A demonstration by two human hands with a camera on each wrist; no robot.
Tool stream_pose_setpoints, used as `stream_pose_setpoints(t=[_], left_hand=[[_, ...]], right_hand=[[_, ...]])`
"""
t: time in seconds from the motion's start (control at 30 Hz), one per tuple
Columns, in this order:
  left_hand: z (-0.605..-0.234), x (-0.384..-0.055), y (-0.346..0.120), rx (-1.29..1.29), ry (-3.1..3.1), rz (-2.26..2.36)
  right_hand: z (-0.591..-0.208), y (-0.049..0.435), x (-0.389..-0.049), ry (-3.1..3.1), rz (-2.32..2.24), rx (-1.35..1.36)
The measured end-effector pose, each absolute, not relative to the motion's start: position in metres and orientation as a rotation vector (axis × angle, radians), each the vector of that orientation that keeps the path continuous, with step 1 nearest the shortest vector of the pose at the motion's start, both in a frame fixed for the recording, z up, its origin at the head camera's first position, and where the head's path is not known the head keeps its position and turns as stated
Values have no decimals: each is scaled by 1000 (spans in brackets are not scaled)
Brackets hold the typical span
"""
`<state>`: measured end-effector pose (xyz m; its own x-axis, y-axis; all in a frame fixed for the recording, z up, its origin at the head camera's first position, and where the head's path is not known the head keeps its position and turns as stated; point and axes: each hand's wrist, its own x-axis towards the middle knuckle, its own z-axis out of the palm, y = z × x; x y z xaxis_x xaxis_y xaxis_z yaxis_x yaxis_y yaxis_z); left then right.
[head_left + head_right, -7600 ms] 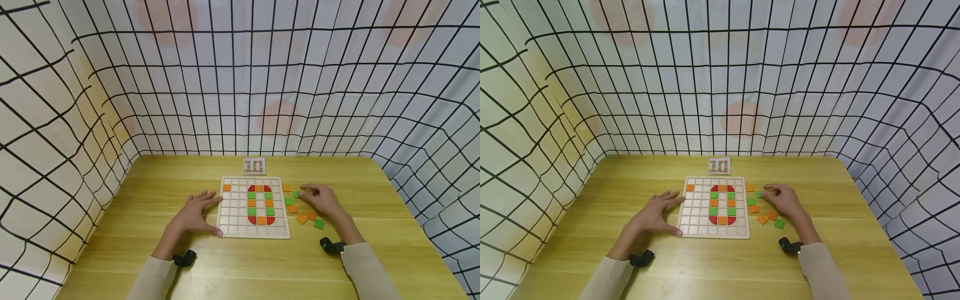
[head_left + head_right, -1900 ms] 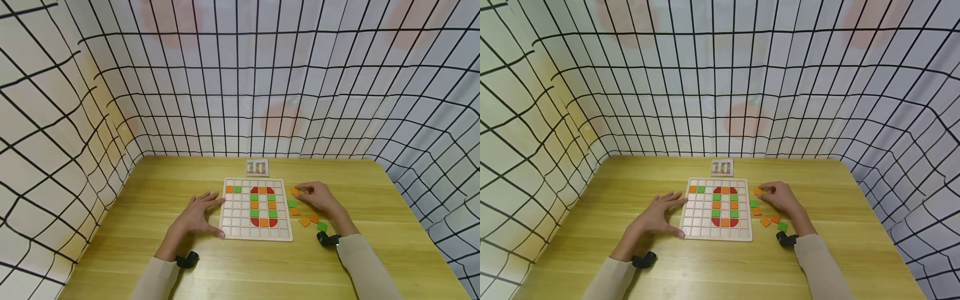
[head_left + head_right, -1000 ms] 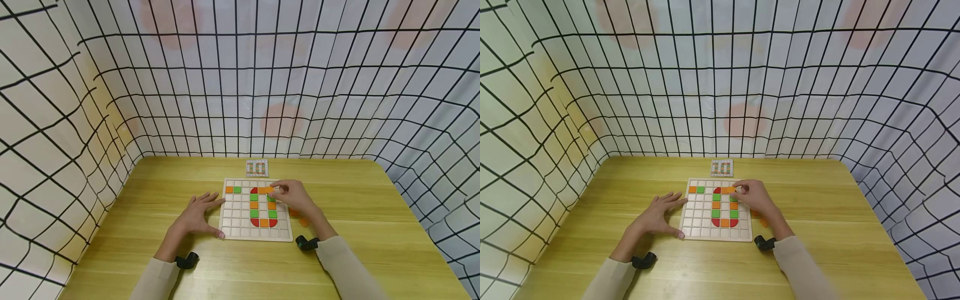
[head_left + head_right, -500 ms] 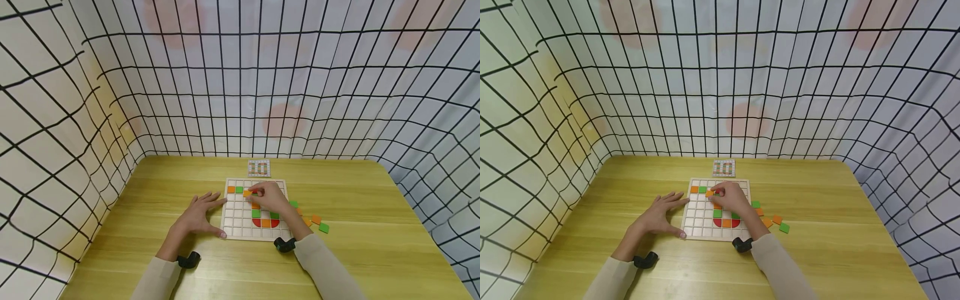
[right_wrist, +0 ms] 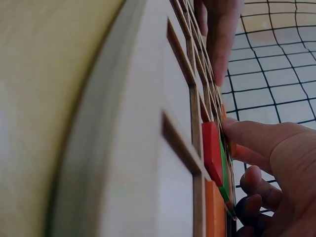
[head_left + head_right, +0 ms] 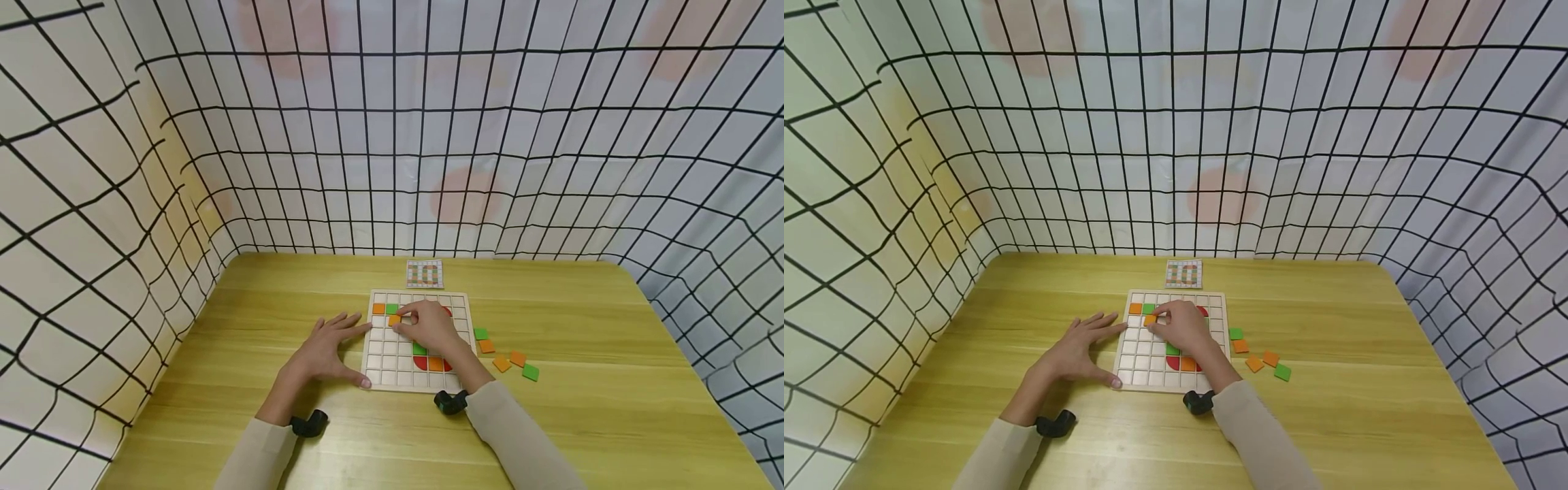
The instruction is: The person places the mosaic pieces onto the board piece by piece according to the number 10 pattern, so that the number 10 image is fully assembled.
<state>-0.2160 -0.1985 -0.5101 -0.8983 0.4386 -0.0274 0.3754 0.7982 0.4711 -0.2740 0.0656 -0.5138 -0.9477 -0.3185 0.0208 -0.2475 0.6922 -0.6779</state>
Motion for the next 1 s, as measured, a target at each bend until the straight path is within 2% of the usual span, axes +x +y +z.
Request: stream_pose_setpoints(t=[0.6, 1.0], left_hand=[[-513, -218, -199, 646, 2845, 702], [-513, -218, -199, 635, 2839, 691]], right_hand=[[-517, 60, -273, 2842, -1084, -540], [-518, 87, -271, 2756, -1279, -561]])
